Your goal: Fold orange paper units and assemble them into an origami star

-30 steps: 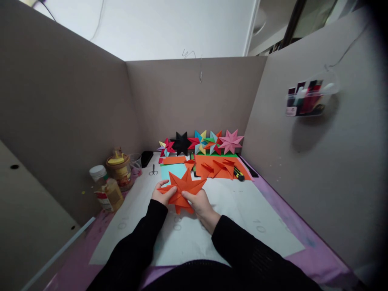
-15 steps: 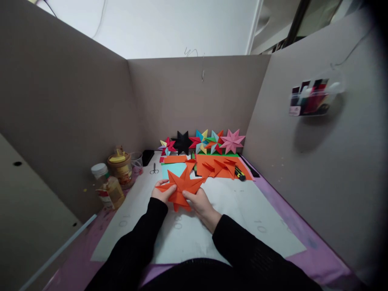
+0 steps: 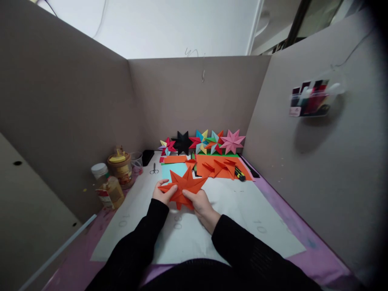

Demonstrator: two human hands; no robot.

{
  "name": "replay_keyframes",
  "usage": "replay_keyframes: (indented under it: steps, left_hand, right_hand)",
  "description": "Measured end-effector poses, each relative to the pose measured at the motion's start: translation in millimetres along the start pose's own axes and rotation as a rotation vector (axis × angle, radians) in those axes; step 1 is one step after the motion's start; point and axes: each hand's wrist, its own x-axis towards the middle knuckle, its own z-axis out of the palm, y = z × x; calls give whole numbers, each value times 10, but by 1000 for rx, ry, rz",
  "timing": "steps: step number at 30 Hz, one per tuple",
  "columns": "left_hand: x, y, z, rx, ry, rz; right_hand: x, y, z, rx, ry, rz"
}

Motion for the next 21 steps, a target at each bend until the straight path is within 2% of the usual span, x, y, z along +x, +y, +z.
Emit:
replay_keyframes:
  steps: [2,4,6,8,21]
  left_hand:
    - [1,52,-11,79,72,158]
    - [2,119,-41,287,136,363]
    - [3,181,-78,506,118,549]
    - [3,217,-109,624,67,665]
    - [30,162,-159,714,-23,791]
  right_hand:
    - [14,-56,-17,-33,24,-42]
    - [26,-110,-44,-80,53,-88]
    - [37,-149,-74,-126,58,-123]
    - [46,-168,-97,-163,41,-145]
    - [104,-124,-153,-331,131,-199]
